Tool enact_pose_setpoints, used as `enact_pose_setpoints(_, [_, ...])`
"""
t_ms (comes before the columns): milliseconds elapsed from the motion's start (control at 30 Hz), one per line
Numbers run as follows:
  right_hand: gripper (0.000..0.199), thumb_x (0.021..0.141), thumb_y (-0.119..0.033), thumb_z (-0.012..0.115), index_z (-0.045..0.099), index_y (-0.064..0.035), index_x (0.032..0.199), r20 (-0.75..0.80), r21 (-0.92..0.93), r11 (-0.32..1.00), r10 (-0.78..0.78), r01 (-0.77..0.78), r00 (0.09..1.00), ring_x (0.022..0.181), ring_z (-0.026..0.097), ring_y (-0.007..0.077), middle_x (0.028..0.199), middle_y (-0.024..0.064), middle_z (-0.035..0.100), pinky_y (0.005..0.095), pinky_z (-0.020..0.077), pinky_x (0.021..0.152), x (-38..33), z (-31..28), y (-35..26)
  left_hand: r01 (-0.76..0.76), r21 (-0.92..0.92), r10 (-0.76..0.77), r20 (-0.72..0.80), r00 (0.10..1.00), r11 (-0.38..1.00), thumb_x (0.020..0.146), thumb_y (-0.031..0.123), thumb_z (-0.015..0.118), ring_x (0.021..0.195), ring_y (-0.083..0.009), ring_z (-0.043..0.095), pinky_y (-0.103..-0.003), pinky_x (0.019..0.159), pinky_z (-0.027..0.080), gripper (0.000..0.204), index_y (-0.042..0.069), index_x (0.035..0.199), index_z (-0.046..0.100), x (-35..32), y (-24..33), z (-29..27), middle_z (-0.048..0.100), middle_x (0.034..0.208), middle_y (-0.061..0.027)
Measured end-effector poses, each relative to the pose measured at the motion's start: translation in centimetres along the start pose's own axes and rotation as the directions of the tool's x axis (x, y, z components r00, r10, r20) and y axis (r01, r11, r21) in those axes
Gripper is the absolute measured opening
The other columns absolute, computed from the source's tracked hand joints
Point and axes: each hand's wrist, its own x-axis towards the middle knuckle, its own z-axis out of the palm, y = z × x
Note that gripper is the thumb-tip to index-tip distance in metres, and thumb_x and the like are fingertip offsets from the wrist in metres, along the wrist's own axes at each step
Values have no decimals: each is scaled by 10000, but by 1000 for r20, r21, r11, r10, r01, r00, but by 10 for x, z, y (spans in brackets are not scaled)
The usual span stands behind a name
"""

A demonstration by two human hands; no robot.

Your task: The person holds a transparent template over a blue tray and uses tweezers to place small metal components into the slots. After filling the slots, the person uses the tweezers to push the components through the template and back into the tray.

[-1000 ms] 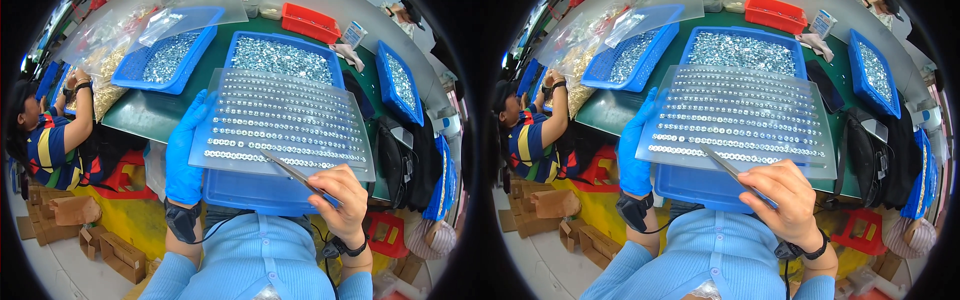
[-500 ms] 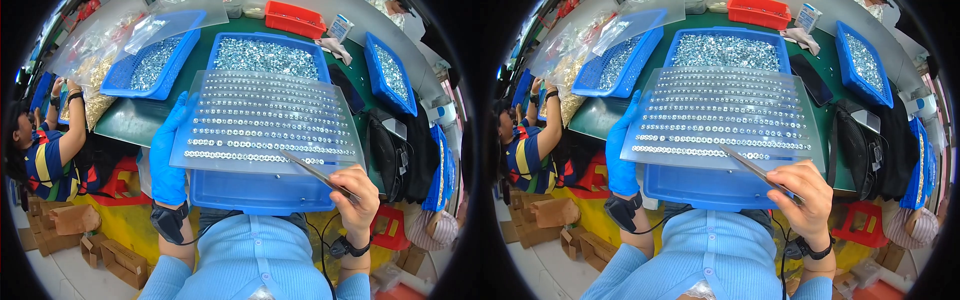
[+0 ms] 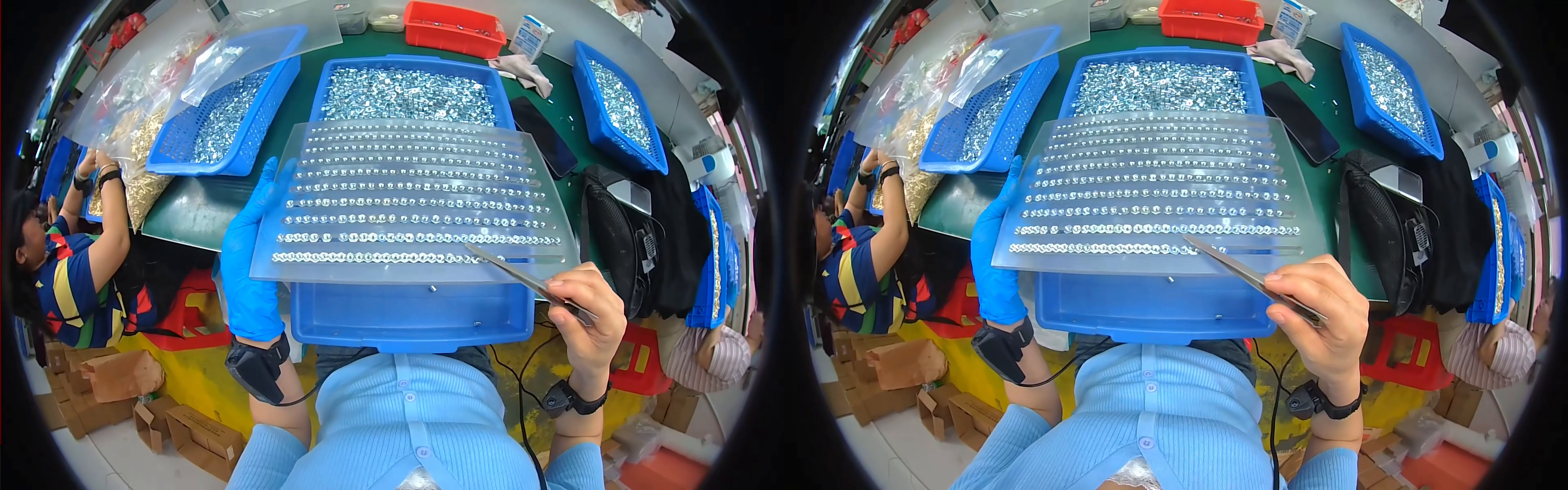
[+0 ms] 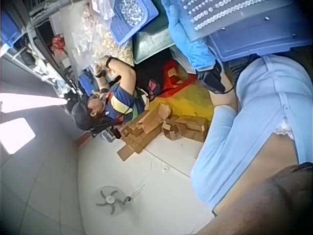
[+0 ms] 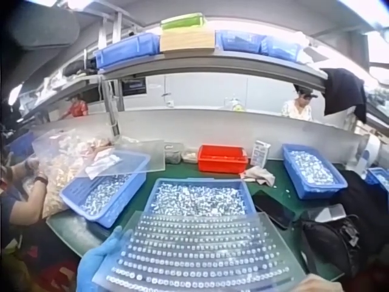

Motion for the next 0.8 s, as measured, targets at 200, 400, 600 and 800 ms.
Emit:
enact_pose_setpoints(200, [264, 815, -162, 780, 701, 35, 972, -10, -16, 1000, -19, 19, 1000, 816, 616, 230, 895, 127, 689, 318, 469, 724, -6, -11, 5, -8, 46, 7, 17, 1000, 999, 1006, 160, 562, 1193, -251, 604, -385, 1024, 510, 547, 91, 1513, 369, 1, 1, -6, 536, 1415, -150])
enact_pose_setpoints(400, [257, 819, -154, 775, 699, 38, 973, -41, -39, 999, -9, 7, 999, 820, 621, 231, 891, 130, 686, 312, 474, 711, -12, -21, 8, -29, 53, 30, -19, 999, 998, 1009, 168, 566, 1166, -251, 618, -389, 1015, 516, 532, 93, 1506, 390, 3, -1, -7, 551, 1395, -157])
enact_pose_setpoints(600, [253, 824, -147, 771, 699, 40, 979, -60, -43, 999, -1, -2, 998, 826, 623, 228, 891, 129, 684, 307, 477, 704, -17, -29, 12, -29, 75, 29, -6, 1000, 997, 1008, 170, 570, 1159, -245, 620, -388, 1011, 519, 536, 87, 1508, 396, 8, 2, -18, 548, 1398, -161])
enact_pose_setpoints(800, [244, 829, -134, 763, 702, 38, 991, -75, -62, 998, 14, -18, 997, 826, 619, 220, 899, 128, 681, 301, 474, 702, -22, -39, 14, -5, 78, 7, -21, 1000, 997, 1005, 164, 571, 1162, -243, 619, -389, 1009, 520, 540, 78, 1508, 396, 11, 4, -24, 544, 1403, -160])
